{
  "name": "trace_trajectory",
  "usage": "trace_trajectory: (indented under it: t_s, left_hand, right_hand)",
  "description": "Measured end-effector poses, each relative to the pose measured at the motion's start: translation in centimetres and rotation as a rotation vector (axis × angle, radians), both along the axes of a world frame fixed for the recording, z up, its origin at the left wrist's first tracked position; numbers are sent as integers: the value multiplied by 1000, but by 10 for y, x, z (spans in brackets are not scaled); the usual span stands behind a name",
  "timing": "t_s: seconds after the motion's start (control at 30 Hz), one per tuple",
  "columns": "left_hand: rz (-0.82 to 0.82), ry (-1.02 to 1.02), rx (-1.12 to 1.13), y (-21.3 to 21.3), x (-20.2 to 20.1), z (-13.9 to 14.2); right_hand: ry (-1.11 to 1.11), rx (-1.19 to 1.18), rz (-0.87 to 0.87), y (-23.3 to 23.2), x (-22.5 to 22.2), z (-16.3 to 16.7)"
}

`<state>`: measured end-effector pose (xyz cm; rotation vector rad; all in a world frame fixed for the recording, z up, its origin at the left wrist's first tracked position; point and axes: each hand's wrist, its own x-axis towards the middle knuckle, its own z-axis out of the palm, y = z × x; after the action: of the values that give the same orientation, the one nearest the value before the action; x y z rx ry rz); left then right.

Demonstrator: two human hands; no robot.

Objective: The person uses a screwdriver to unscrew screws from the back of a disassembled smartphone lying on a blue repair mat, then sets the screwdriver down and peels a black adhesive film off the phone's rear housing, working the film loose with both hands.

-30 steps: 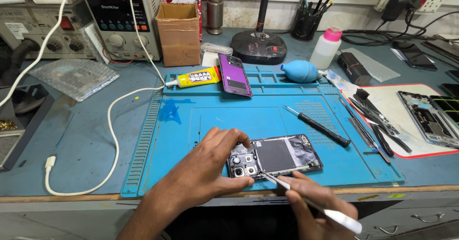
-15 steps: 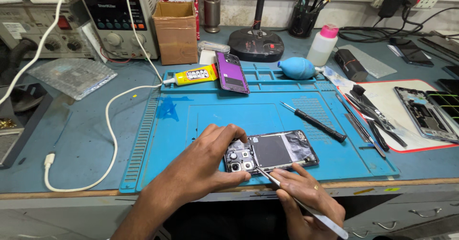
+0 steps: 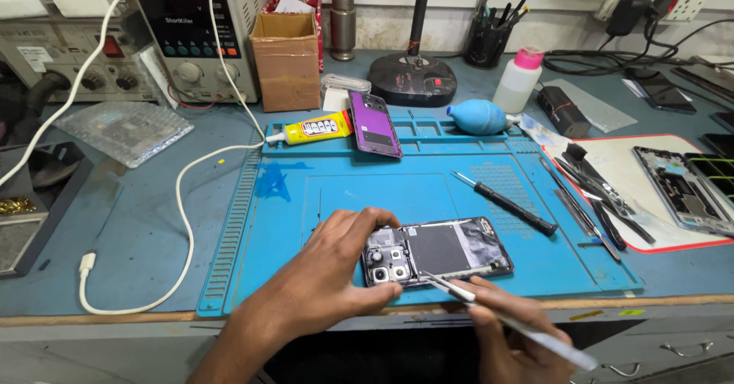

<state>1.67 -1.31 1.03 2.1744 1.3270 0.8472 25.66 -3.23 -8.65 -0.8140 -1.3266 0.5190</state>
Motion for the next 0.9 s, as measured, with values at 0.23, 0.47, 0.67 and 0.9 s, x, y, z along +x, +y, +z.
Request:
trace_trajectory:
  t_s: [0.23, 0.47, 0.67, 0.9]
  left_hand:
    - [10, 68, -138, 2, -7, 9]
    - [-141, -94, -19, -2, -5, 5]
    - [-208, -205, 125, -8, -3, -6]
    - [-204, -200, 178, -7, -3, -8]
  right_hand:
    - [266, -193, 87, 8, 19, 15]
    - [-16, -217, 42, 13, 8, 27]
    - [-53, -276, 28, 13, 2, 26]
    - [-93, -300, 33, 14, 3, 26]
